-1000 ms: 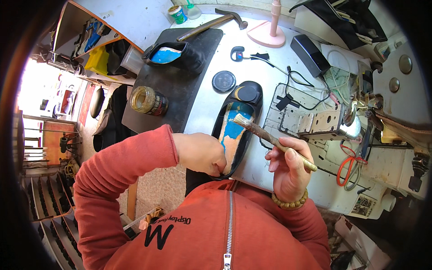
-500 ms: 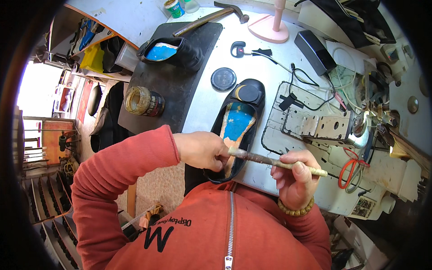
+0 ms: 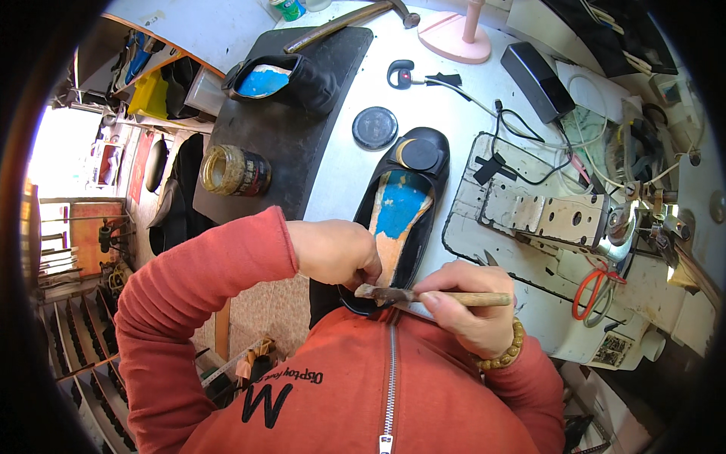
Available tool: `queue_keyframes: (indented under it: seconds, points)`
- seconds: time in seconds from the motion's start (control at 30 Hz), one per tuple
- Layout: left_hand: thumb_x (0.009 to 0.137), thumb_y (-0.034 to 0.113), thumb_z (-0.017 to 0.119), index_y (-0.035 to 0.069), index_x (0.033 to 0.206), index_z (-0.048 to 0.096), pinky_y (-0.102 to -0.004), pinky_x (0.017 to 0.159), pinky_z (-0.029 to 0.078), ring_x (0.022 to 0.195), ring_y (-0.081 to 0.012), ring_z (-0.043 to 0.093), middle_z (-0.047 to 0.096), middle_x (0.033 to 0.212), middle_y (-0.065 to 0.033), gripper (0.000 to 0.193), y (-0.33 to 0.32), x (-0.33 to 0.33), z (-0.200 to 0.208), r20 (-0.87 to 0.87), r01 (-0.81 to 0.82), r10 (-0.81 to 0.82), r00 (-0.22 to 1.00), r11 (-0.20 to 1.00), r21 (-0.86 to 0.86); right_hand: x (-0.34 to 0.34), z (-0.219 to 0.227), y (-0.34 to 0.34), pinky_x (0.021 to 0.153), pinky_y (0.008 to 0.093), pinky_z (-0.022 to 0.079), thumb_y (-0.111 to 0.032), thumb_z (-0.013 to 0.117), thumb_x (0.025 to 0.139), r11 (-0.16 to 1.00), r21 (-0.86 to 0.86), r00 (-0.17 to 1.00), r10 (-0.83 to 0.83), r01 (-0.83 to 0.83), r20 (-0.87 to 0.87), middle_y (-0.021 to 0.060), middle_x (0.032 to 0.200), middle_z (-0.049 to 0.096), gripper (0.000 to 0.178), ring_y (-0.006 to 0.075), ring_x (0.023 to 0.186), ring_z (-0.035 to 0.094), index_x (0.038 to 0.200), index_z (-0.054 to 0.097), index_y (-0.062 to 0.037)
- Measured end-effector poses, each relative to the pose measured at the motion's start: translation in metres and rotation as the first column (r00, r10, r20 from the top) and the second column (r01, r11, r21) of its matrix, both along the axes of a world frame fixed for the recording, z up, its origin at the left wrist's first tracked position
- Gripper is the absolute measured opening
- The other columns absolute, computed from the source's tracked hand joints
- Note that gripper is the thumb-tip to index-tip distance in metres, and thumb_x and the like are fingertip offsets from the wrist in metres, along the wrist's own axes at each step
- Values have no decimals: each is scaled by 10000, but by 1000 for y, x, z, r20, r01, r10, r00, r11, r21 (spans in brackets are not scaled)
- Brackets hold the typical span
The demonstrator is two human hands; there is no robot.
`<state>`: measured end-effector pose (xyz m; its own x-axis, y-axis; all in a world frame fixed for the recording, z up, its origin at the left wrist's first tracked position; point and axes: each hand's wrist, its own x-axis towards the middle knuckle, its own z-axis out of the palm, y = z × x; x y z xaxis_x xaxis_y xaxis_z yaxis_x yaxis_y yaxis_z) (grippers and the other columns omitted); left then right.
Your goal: The person repairs a black shoe by hand, using a small metal tool to adjust the sole and a brush to apply adhesive from a jar. They repeatedly press and align the sole edge, then use the tool to scrape or smooth the surface.
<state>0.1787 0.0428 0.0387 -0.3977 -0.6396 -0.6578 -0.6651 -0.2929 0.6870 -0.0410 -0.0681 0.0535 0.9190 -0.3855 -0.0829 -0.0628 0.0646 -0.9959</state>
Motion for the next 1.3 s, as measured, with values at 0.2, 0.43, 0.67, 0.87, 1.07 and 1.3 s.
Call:
queue_keyframes:
  seconds: [0.2, 0.43, 0.67, 0.87, 1.07, 1.3]
  points:
    - [758, 133, 693, 50, 882, 721, -386, 698, 499, 778, -291, 663, 694, 792, -122, 152, -11, 2, -2, 17, 123, -122, 992, 992, -32, 16, 10, 2, 531, 215, 448, -58, 670, 836, 990, -68, 991, 120, -124, -50, 50, 696, 667, 74, 78, 577, 585, 853, 695, 10]
    - [786, 119, 668, 48, 926, 720, -386, 720, 499, 810, -305, 662, 694, 826, -145, 165, -18, 1, 3, 3, 126, -126, 992, 992, -17, 22, 7, 7, 497, 204, 440, -63, 678, 852, 996, -31, 994, 84, -87, -64, 31, 655, 658, 70, 54, 547, 573, 843, 689, 6]
    - [812, 110, 635, 60, 962, 719, -384, 725, 501, 821, -308, 661, 697, 848, -148, 178, -18, 0, 2, 14, 131, -131, 991, 991, 6, 31, 8, 15, 498, 225, 457, -57, 708, 836, 983, -146, 994, 105, -109, -32, 45, 643, 652, 65, 83, 537, 595, 814, 672, -7]
    - [804, 127, 635, 55, 937, 709, -407, 703, 508, 801, -342, 658, 688, 846, -169, 168, -14, -2, 3, 60, 158, -153, 986, 984, -83, 40, 15, 13, 489, 276, 464, -89, 744, 802, 932, -300, 978, 210, -204, -14, 74, 628, 620, 101, 207, 508, 595, 775, 654, -53]
    - [783, 144, 643, 56, 920, 700, -424, 713, 514, 809, -368, 650, 681, 846, -181, 173, -12, -5, 9, 82, 141, -132, 988, 984, -112, 50, 8, 11, 477, 327, 444, -210, 747, 805, 841, -435, 939, 342, -322, -34, 93, 627, 592, 154, 287, 511, 558, 754, 652, -101]
    - [762, 168, 678, 72, 963, 673, -416, 691, 507, 781, -360, 641, 675, 857, -157, 223, -6, -2, 10, 115, 41, -18, 993, 978, -203, 60, -3, 7, 516, 333, 455, -237, 736, 832, 897, -216, 923, 377, -386, -82, 100, 673, 617, 209, 269, 566, 586, 767, 669, -51]
